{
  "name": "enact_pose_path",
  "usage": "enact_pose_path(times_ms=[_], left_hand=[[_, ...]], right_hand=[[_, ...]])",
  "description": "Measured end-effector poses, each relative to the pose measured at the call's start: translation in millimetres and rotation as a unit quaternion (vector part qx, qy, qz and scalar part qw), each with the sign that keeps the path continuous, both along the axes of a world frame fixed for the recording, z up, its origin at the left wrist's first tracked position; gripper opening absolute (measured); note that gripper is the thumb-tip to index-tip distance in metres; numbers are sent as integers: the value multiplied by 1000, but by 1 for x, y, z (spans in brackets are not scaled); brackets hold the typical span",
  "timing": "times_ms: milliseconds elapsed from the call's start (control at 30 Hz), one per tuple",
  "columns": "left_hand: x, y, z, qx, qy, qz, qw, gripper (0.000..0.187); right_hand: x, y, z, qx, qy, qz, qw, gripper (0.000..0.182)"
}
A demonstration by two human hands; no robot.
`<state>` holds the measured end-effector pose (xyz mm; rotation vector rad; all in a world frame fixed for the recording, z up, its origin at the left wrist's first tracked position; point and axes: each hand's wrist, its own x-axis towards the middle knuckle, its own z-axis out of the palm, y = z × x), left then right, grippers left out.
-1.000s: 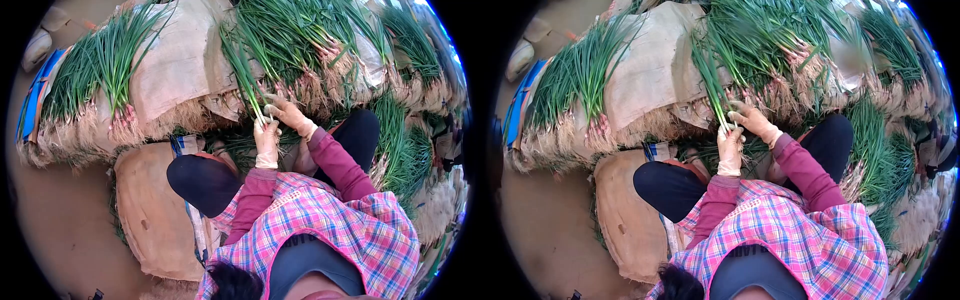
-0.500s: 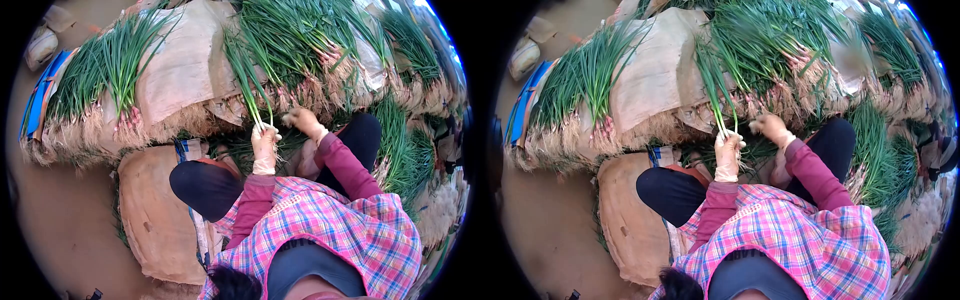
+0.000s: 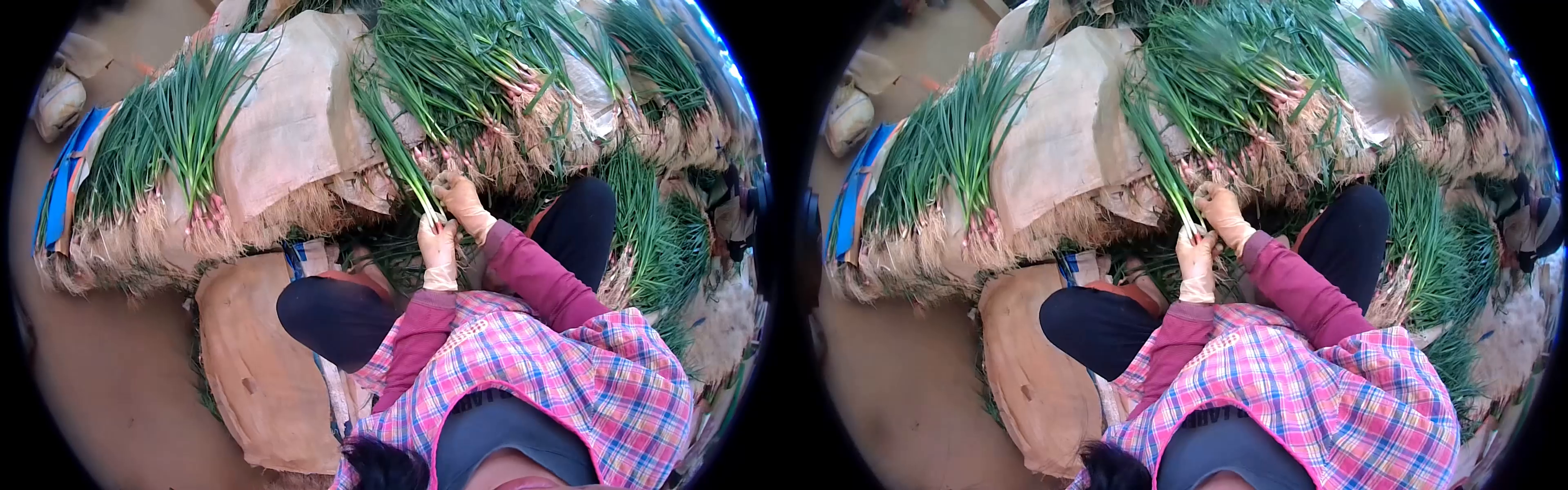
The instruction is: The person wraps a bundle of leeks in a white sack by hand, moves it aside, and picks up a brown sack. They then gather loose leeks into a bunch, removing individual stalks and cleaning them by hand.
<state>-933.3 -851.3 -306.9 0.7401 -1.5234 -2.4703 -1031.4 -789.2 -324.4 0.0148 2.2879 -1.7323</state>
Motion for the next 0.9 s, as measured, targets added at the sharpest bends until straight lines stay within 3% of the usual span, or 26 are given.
enact_pose_path(times_ms=[67, 133, 200, 267, 300, 333, 400, 433, 467, 533, 600, 633, 667, 733, 800, 867, 900], left_hand=[[2, 0, -5, 39, -6, -8, 999, 22], [0, 1, -21, 37, 12, -21, 999, 23], [-2, 3, -19, 29, 8, -1, 1000, 24], [-1, 3, -24, 33, 15, 8, 999, 24], [0, 3, -26, 39, 24, 14, 999, 25], [3, 2, -16, 38, 22, 13, 999, 25], [9, -2, 17, 150, -16, -59, 987, 28], [8, -3, 14, 157, 19, -58, 986, 34], [7, -5, 14, 173, 21, -32, 984, 37], [4, -15, 10, 240, 51, 15, 969, 38], [2, -28, 4, 278, 48, 7, 959, 33], [1, -26, 5, 280, 36, 0, 959, 31], [1, -24, 5, 280, 23, -6, 960, 30], [-1, -20, -8, 294, 27, -3, 955, 26], [3, -21, -6, 285, 62, -15, 956, 24], [2, -19, 6, 202, 68, 6, 977, 24], [1, -21, 8, 186, 82, 18, 979, 25]], right_hand=[[0, -2, -18, 4, -5, -9, 1000, 18], [8, -6, -19, 73, 143, -41, 986, 18], [10, -7, -7, 38, 97, -36, 994, 17], [10, -6, -17, -101, -14, -72, 992, 14], [5, -4, -33, -88, 33, -65, 993, 9], [1, -5, -31, -108, 104, -128, 980, 12], [-16, 23, -21, -234, -111, -139, 956, 18], [-20, 27, -16, -90, -131, -61, 985, 20], [-27, 37, -60, 163, 127, 242, 948, 17], [7, 61, -82, 279, 66, 513, 809, 21], [23, 62, -30, 282, 44, 409, 867, 32], [24, 64, 15, -51, -222, 239, 944, 42], [25, 62, 40, -240, -247, 210, 915, 45], [25, 53, 26, -175, -131, 342, 914, 39], [15, 59, 64, -63, -176, 313, 931, 26], [-10, 75, 48, -138, -181, 357, 906, 24], [-7, 77, 41, -132, -200, 312, 919, 28]])
